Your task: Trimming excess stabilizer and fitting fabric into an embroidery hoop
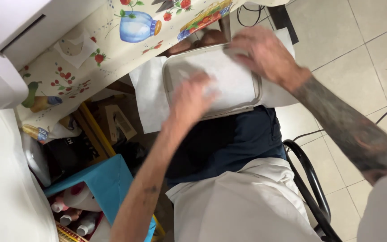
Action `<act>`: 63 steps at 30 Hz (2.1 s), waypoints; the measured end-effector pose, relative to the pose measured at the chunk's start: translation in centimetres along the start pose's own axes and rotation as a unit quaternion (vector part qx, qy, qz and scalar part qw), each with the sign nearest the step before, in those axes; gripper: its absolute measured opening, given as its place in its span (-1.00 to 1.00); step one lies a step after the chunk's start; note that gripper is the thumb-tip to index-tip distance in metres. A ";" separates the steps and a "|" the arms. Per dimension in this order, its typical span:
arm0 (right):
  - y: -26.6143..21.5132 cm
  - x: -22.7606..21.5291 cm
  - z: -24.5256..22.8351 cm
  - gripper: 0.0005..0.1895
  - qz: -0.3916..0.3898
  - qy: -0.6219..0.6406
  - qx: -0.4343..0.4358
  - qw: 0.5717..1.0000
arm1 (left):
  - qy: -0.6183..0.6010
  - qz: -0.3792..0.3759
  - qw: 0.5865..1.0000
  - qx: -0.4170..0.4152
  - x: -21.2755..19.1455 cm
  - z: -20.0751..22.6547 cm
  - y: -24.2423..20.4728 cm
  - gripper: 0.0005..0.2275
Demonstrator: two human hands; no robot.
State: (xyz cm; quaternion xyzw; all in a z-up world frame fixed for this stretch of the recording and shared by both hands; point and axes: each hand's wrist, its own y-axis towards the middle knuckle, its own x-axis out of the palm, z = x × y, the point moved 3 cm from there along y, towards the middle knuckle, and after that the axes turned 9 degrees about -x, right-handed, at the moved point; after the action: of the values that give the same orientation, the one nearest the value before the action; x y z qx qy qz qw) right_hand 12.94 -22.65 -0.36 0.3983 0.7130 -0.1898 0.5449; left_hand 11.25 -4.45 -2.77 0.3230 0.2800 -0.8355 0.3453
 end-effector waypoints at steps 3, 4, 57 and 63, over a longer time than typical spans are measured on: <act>2.8 0.8 1.8 -0.78 0.047 0.038 0.003 0.998 | 0.125 0.201 0.971 -0.020 -3.2 -2.0 3.3 -0.77; 3.7 1.3 1.9 -0.80 0.063 0.036 -0.004 0.997 | 0.170 0.238 0.956 0.003 -3.5 -2.7 4.2 -0.81; -5.6 2.2 -7.4 -0.72 -0.007 0.250 0.359 0.899 | 0.088 0.076 0.993 0.011 -7.6 1.1 4.0 -0.88; -2.7 0.1 -9.3 -0.73 0.088 0.273 0.385 0.877 | 0.093 0.092 0.991 -0.010 -9.0 2.8 1.5 -0.86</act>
State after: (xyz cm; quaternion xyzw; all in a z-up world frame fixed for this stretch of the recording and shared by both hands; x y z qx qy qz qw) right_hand 5.04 -17.69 2.19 0.6737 0.6661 -0.2844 0.1472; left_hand 16.46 -3.73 5.23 0.4199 0.2883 -0.7638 0.3966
